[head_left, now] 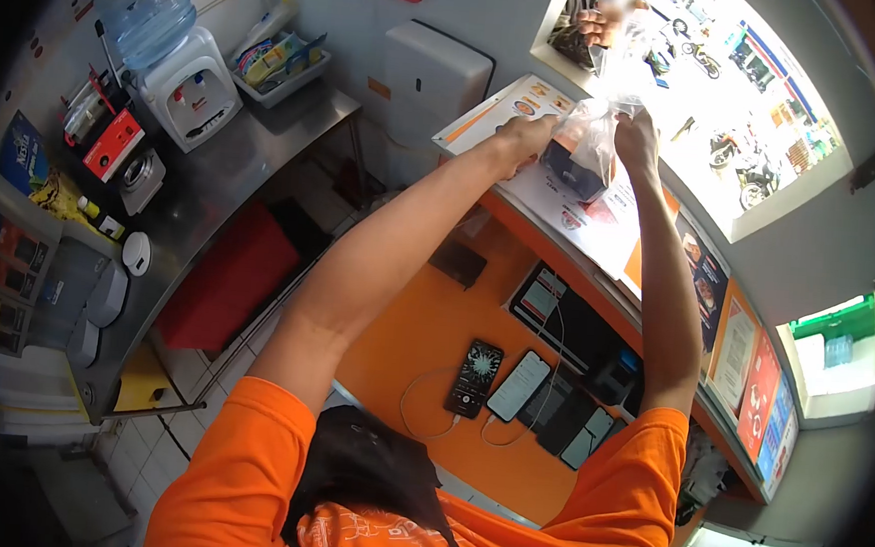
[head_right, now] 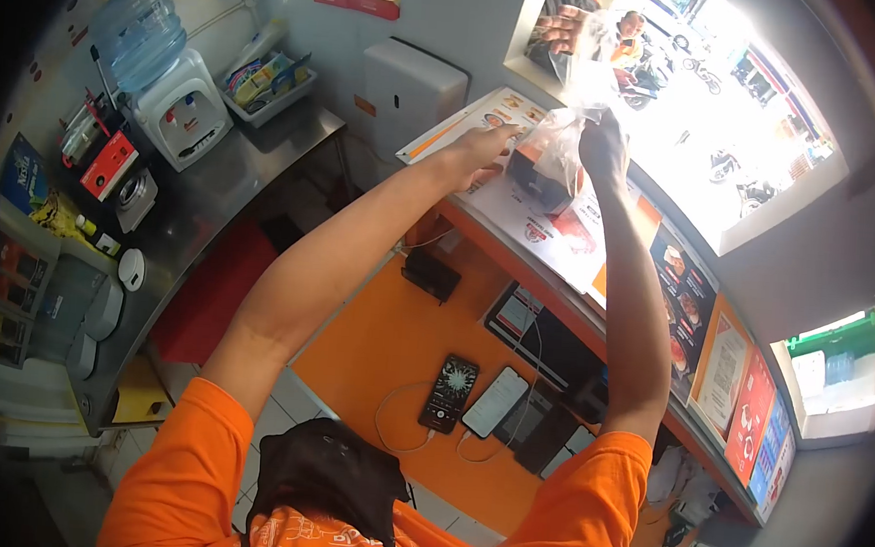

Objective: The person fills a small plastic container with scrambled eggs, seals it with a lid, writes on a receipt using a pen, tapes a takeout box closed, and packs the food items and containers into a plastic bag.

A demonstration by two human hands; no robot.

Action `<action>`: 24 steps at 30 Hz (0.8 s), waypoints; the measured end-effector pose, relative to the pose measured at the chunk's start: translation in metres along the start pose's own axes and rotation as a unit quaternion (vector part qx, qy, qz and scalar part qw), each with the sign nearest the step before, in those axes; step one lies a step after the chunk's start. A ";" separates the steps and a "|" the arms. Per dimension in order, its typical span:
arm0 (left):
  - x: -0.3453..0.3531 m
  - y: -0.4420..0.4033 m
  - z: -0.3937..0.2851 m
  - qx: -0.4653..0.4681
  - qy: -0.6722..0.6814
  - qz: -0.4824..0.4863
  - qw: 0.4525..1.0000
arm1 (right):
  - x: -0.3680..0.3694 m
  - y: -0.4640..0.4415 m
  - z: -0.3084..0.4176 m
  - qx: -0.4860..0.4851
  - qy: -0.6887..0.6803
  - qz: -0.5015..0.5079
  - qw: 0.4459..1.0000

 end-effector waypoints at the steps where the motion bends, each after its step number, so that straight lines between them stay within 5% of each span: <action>1: -0.017 0.005 0.002 0.019 0.007 -0.006 1.000 | 0.010 -0.003 -0.010 0.032 0.069 0.029 0.997; 5: -0.117 0.095 0.006 0.235 0.103 -0.113 0.960 | 0.022 -0.006 -0.032 0.092 0.040 0.071 0.992; 7: -0.199 0.162 0.054 0.252 0.078 -0.222 0.939 | 0.030 -0.019 -0.068 0.087 0.016 0.090 0.992; 8: -0.246 0.207 0.090 0.233 0.020 -0.296 0.926 | 0.028 -0.025 -0.076 0.055 0.020 0.079 0.995; 10: -0.354 0.313 0.208 0.155 -0.135 -0.474 0.856 | 0.043 -0.042 -0.126 0.147 -0.084 0.172 0.970; 13: -0.446 0.598 0.495 -0.187 -0.162 -0.692 0.678 | 0.033 -0.053 -0.141 0.109 -0.199 0.231 0.946; 14: -0.419 0.711 0.583 -0.335 -0.190 -0.687 0.616 | 0.031 -0.047 -0.119 0.045 -0.146 0.201 0.967; 15: -0.363 0.828 0.672 -0.375 -0.137 -0.755 0.520 | 0.025 -0.039 -0.092 -0.021 -0.095 0.151 0.984; 16: -0.283 0.914 0.700 -0.481 -0.156 -0.713 0.485 | 0.020 -0.025 -0.068 -0.083 -0.049 0.088 0.991; 17: -0.201 0.971 0.709 -0.524 -0.352 -0.582 0.513 | 0.021 -0.004 -0.033 -0.136 -0.027 0.028 0.990; 18: -0.114 1.036 0.733 -0.572 -0.202 -0.657 0.448 | 0.022 0.027 0.008 -0.172 -0.029 -0.026 0.984; 21: 0.119 1.106 0.752 -0.624 -0.186 -0.633 0.418 | 0.035 0.148 0.118 -0.228 -0.136 -0.039 0.963; 24: 0.322 1.091 0.817 -0.667 0.070 -0.645 0.367 | 0.051 0.302 0.216 -0.253 -0.264 0.100 0.925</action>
Point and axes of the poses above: each hand's wrist, its own y-axis away from the middle knuckle, its own x-axis out of the palm, z = x × y, the point moved 6 cm from there along -y, towards the middle knuckle, and after that the axes turned 6 degrees about -z, right-handed, at the moved point
